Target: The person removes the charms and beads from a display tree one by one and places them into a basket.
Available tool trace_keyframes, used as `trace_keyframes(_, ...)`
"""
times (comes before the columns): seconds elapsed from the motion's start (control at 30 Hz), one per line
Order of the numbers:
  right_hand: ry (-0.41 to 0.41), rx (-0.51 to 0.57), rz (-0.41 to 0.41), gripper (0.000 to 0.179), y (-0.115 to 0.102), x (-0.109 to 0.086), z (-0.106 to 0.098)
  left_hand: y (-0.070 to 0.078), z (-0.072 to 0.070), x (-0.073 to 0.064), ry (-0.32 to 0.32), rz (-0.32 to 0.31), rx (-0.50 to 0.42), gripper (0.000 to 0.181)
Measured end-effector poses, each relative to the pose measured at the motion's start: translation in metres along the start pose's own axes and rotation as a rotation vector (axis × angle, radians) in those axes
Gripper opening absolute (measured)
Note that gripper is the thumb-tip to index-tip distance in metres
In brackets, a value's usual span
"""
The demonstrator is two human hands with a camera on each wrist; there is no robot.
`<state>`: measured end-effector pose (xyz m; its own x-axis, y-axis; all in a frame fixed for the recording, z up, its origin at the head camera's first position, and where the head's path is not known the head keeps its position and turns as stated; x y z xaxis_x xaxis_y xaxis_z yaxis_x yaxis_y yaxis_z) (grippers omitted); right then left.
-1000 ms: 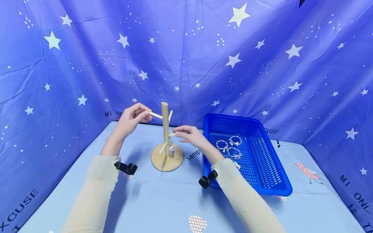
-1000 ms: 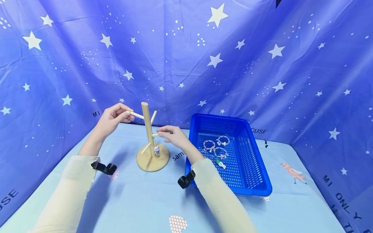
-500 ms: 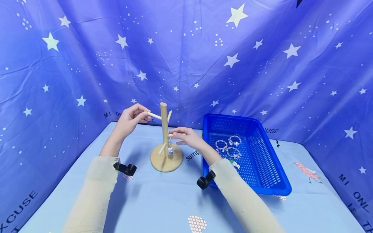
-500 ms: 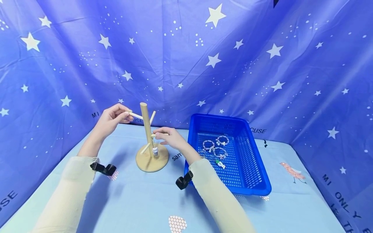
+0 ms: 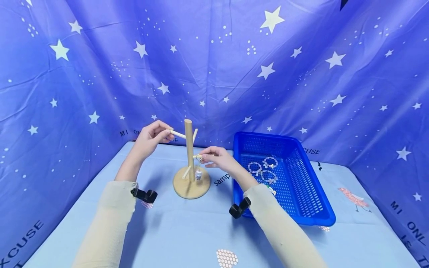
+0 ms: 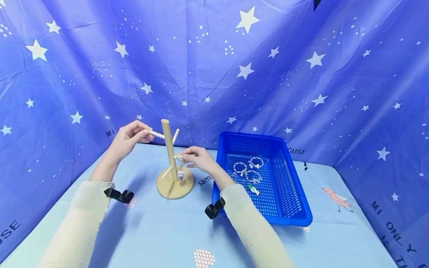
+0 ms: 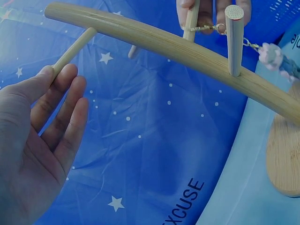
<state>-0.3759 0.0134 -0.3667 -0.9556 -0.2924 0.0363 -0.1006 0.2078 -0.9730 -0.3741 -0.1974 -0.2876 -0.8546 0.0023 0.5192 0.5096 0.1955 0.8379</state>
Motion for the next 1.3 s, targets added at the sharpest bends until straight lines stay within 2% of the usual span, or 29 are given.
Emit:
trace_keyframes(0.17,0.080,0.003,-0.036,0.024,-0.001,0.000,-0.011,0.001,0.000,0.000,0.001,0.004,-0.007,0.025)
trace_keyframes(0.4,0.173,-0.046,-0.079,0.020,-0.007,-0.005,-0.026,0.001,0.000,-0.001,0.008,0.005,-0.007,0.025)
trace_keyframes(0.77,0.247,-0.119,-0.165,0.018,-0.012,-0.015,-0.052,0.002,0.000,-0.001,0.010,0.011,-0.002,0.025)
trace_keyframes(1.07,0.289,-0.094,-0.184,0.022,-0.014,-0.031,-0.085,0.002,0.001,-0.002,0.010,0.007,-0.008,0.024)
trace_keyframes(1.3,0.340,-0.119,-0.157,0.021,-0.014,-0.047,-0.112,0.002,0.001,-0.002,0.009,0.005,-0.009,0.024)
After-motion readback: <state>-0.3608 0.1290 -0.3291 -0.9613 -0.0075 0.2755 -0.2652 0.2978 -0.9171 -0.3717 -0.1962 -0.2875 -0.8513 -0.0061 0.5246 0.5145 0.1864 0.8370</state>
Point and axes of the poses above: each hand's wrist, its own x-axis towards the middle knuckle, its own z-axis out of the palm, y = z × x, the point moved 9 cm from there along x, towards the middle knuckle, and after that the axes turned 14 degrees about y, right-handed, at the moved point
